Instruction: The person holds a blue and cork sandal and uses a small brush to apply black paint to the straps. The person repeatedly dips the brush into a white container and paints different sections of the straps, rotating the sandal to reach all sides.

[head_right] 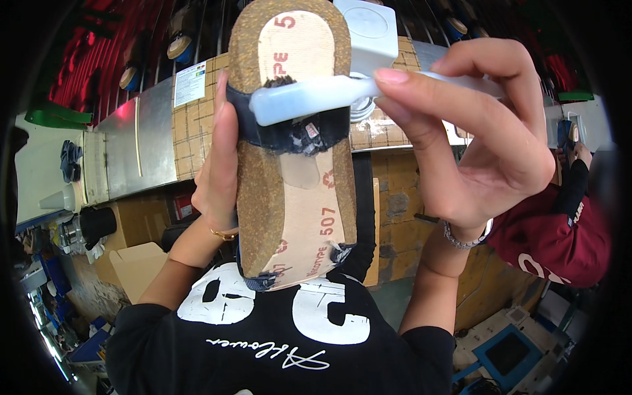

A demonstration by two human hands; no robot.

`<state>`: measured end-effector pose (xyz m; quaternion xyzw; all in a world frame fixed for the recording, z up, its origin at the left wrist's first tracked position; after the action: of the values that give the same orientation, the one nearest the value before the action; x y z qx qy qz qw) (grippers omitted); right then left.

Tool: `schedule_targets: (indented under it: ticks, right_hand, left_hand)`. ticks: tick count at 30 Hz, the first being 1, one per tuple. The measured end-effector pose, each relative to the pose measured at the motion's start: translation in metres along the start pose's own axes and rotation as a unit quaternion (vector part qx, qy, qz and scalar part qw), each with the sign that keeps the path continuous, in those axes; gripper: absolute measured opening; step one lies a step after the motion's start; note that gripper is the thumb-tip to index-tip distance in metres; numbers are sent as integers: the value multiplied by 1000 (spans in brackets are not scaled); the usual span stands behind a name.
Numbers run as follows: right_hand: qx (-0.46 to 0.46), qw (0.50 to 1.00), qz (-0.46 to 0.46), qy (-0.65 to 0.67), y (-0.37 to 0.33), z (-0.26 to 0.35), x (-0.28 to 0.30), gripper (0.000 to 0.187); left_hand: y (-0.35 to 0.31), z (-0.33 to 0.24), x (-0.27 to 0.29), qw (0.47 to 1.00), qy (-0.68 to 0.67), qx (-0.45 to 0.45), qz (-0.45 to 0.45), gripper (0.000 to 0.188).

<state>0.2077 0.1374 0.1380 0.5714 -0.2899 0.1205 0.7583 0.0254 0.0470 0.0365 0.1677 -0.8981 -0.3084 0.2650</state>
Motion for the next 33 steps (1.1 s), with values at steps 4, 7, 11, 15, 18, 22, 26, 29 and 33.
schedule_targets:
  ticks: [4, 7, 11, 15, 18, 22, 26, 29, 33]
  right_hand:
    - [-12, 1000, 13, 21, -1, -1, 0, 29]
    - [-9, 1000, 16, 2, -1, 1, 2, 29]
    - [0, 1000, 21, 2, -3, 1, 4, 30]
    - [15, 999, 29, 1, -3, 2, 5, 30]
    - [23, 999, 40, 7, -3, 1, 7, 31]
    - [13, 998, 59, 24, -6, 0, 9, 31]
    - [-1, 997, 65, 43, -8, 2, 8, 29]
    - [-2, 994, 89, 56, -6, 2, 9, 27]
    - [-8, 984, 129, 125, -1, -6, 8, 25]
  left_hand:
    - [0, -2, 0, 1000, 3, -2, 2, 55]
    - [0, -3, -1, 1000, 2, -5, 6, 56]
    - [-1, -7, 1, 1000, 4, -4, 11, 56]
    - [-2, -8, 1, 1000, 5, -6, 13, 57]
    - [-3, -8, 1, 1000, 7, -7, 12, 57]
    - [-2, -10, 1, 1000, 6, -12, 13, 57]
    - [-3, -11, 3, 1000, 8, -17, 12, 58]
    - [-3, -11, 4, 1000, 9, -21, 8, 58]
    - [-3, -13, 7, 999, 19, -33, -14, 59]
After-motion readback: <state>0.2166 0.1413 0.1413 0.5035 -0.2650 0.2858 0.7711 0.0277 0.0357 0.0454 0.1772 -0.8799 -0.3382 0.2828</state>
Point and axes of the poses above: each hand's wrist, its own y-axis towards the middle knuckle, its own x-axis out of the back of the hand, z = x × y, the point moved 5 cm from there along y, towards the middle knuckle, and after that the axes turned 10 degrees about -y, right-handed, at the moved point
